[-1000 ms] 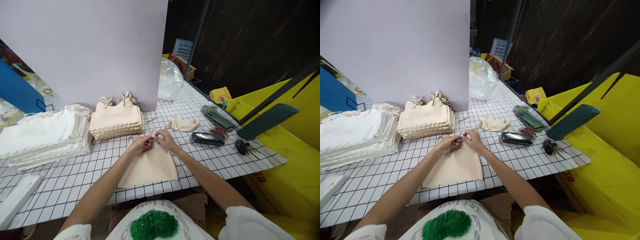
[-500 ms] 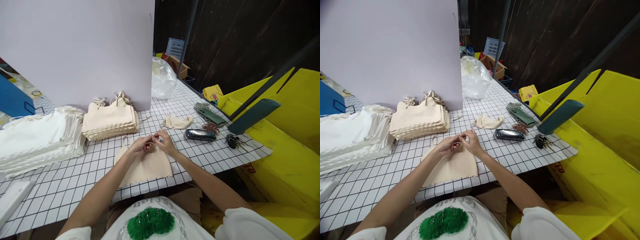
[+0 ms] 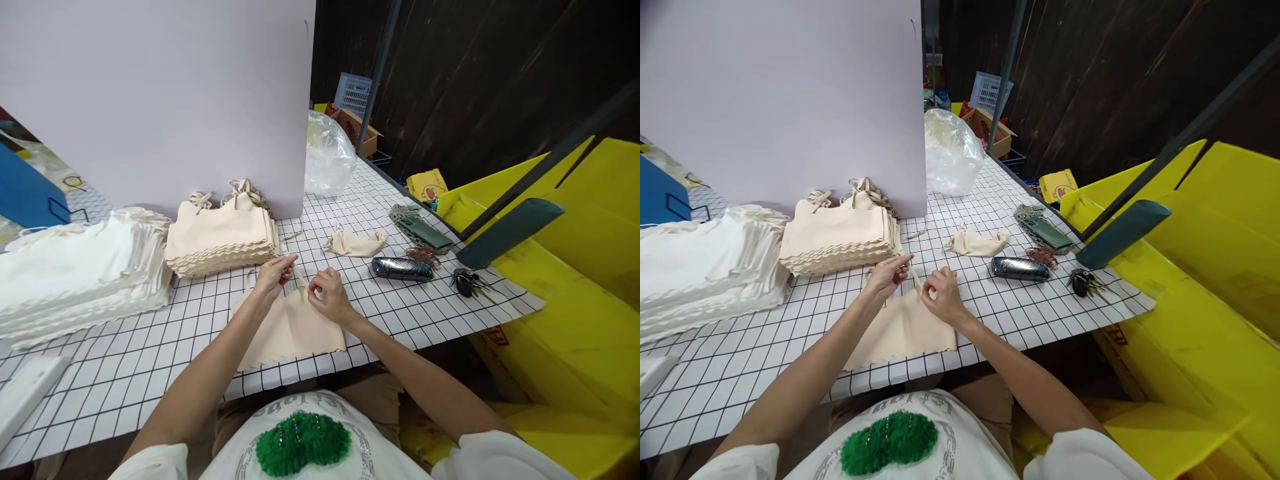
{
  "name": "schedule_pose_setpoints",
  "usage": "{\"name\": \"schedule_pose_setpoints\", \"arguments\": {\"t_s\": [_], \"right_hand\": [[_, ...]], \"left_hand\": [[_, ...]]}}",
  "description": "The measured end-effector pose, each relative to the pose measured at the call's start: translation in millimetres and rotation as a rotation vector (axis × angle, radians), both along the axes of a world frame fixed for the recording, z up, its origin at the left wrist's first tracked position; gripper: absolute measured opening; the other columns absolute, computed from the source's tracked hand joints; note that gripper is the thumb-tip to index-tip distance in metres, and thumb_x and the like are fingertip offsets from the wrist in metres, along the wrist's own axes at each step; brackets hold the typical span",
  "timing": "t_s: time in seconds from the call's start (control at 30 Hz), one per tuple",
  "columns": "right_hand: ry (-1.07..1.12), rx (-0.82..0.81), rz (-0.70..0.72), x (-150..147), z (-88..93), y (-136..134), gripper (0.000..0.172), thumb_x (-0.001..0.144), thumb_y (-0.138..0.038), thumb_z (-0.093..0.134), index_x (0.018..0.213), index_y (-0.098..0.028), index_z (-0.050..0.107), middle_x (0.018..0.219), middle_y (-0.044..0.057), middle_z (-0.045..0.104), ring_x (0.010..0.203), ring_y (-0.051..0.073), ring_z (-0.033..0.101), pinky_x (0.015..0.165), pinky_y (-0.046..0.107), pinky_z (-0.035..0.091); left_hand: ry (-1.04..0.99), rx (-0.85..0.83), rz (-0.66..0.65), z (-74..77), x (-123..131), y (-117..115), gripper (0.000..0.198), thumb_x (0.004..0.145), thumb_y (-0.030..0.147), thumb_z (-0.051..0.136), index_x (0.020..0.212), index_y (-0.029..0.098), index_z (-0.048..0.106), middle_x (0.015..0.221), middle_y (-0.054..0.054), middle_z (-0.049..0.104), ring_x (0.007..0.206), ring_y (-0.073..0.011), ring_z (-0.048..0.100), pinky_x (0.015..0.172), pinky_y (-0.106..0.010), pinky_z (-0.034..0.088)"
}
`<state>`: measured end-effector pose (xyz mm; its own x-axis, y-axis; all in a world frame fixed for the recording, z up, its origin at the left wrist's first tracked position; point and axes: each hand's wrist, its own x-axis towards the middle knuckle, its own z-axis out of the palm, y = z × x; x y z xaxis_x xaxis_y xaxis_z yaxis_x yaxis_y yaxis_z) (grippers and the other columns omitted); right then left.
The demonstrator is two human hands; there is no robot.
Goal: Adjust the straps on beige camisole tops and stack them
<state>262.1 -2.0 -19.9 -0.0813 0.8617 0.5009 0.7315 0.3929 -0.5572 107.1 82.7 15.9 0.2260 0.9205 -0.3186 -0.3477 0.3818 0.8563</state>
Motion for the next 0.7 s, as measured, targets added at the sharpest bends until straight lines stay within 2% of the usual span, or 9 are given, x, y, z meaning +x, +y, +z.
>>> {"name": "schedule_pose_setpoints", "arguments": {"t_s": [0.13, 0.23, 0.3, 0.37, 0.43, 0.53, 0.63, 0.7], "right_hand": [[-0.04, -0.01, -0.027, 7, -3.1, -1, 0.016, 0.081, -0.012, 0.061, 0.068, -0.02, 0.056, 0.069, 0.002, 0.058, 0.08, 0.022, 0.05, 0.076, 0.039, 0.037], [0.053, 0.002, -0.025, 10, 7.2, 2, 0.007, 0.089, -0.02, 0.063, 0.088, -0.022, 0.069, 0.081, 0.004, 0.064, 0.085, 0.023, 0.054, 0.083, 0.043, 0.042], [0.171, 0.027, 0.015, 10, 18.1, 4, 0.023, 0.092, -0.025, 0.062, 0.114, -0.025, 0.07, 0.096, 0.006, 0.066, 0.095, 0.024, 0.057, 0.091, 0.045, 0.046], [0.259, 0.05, 0.076, 9, 28.8, 7, 0.036, 0.094, -0.026, 0.059, 0.13, -0.03, 0.065, 0.105, 0.007, 0.066, 0.104, 0.025, 0.058, 0.096, 0.046, 0.049], [0.283, 0.076, 0.121, 8, 37.1, 8, 0.034, 0.094, -0.025, 0.058, 0.126, -0.033, 0.069, 0.103, 0.006, 0.065, 0.104, 0.024, 0.058, 0.097, 0.046, 0.05], [0.275, 0.137, 0.134, 8, 44.4, 10, 0.023, 0.093, -0.023, 0.06, 0.102, -0.033, 0.078, 0.095, 0.005, 0.065, 0.099, 0.023, 0.059, 0.095, 0.045, 0.052], [0.276, 0.181, 0.104, 10, 47.3, 12, 0.021, 0.093, -0.021, 0.058, 0.094, -0.029, 0.077, 0.094, 0.006, 0.07, 0.099, 0.024, 0.062, 0.094, 0.047, 0.053], [0.246, 0.193, 0.085, 11, 47.2, 14, 0.02, 0.093, -0.021, 0.056, 0.093, -0.027, 0.075, 0.095, 0.006, 0.074, 0.1, 0.025, 0.064, 0.095, 0.049, 0.053]], "left_hand": [[0.068, 0.11, 0.033, 9.4, -3, -4, 0.038, 0.048, 0.036, 0.097, 0.068, 0.012, 0.076, 0.068, -0.002, 0.061, 0.057, -0.0058, 0.048, 0.05, -0.02, 0.04], [0.13, 0.227, 0.008, 17.2, -1, -18, 0.031, 0.051, 0.035, 0.095, 0.067, 0.015, 0.078, 0.081, -0.005, 0.066, 0.062, -0.0096, 0.053, 0.055, -0.024, 0.046], [0.223, 0.368, -0.034, 21.3, 1, -27, 0.022, 0.056, 0.033, 0.091, 0.065, 0.018, 0.078, 0.081, -0.005, 0.065, 0.064, -0.0126, 0.054, 0.056, -0.027, 0.048], [0.346, 0.528, -0.074, 23.6, 3, -34, 0.014, 0.064, 0.029, 0.084, 0.058, 0.021, 0.075, 0.076, -0.005, 0.061, 0.068, -0.0158, 0.056, 0.059, -0.028, 0.048], [0.445, 0.632, -0.104, 24.1, 3, -37, 0.021, 0.069, 0.021, 0.077, 0.05, 0.022, 0.069, 0.073, -0.005, 0.059, 0.072, -0.0174, 0.056, 0.063, -0.028, 0.047], [0.496, 0.657, -0.154, 22.6, 1, -37, 0.02, 0.07, 0.014, 0.073, 0.052, 0.021, 0.069, 0.073, -0.004, 0.058, 0.074, -0.0172, 0.056, 0.067, -0.028, 0.047], [0.41, 0.532, -0.144, 21.2, -5, -40, 0.004, 0.07, 0.021, 0.08, 0.073, 0.02, 0.078, 0.082, -0.005, 0.064, 0.075, -0.017, 0.06, 0.069, -0.029, 0.051], [0.29, 0.379, -0.178, 21.2, -9, -46, 0.021, 0.073, 0.036, 0.082, 0.083, 0.018, 0.079, 0.084, -0.007, 0.068, 0.073, -0.0169, 0.063, 0.071, -0.032, 0.054]]}}
